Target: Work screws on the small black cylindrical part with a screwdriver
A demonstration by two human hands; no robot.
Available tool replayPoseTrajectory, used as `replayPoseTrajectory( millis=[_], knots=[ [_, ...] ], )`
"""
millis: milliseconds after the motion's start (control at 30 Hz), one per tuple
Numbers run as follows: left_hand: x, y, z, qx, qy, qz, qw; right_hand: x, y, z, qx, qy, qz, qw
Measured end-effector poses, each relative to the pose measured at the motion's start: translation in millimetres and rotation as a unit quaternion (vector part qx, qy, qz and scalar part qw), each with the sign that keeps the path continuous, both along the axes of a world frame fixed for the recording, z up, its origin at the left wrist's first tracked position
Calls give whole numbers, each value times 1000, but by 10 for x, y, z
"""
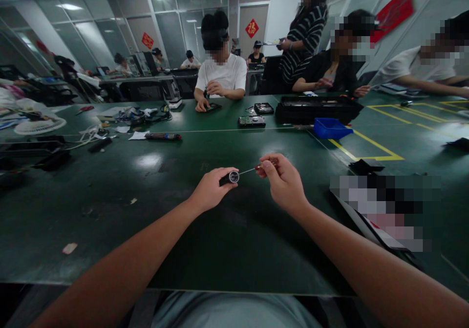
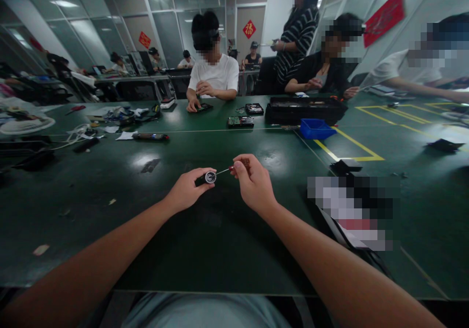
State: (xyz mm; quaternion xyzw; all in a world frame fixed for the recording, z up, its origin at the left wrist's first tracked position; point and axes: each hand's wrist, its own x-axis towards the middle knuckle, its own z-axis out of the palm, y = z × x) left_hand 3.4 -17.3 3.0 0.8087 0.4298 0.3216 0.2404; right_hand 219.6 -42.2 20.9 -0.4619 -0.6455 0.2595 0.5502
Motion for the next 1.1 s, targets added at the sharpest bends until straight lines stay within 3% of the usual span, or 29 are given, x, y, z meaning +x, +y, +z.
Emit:
replayPoseTrajectory(
  millis=[367, 733, 900, 1100],
  knots=[
    [-8, 28, -28, 18, 22, 3, 1000, 18, -31, 80, 14, -117, -66, 991],
    [-24, 29, -34, 25, 27, 9, 999, -2, -71, 79, 80, -129, 18, 988],
    [-18, 23, -20, 22, 28, 15, 999, 1, -80, 81, 49, -114, 18, 992],
    [-18, 26, -27, 15, 30, 17, 999, -15, -75, 101, 22, -158, -28, 987]
  ],
)
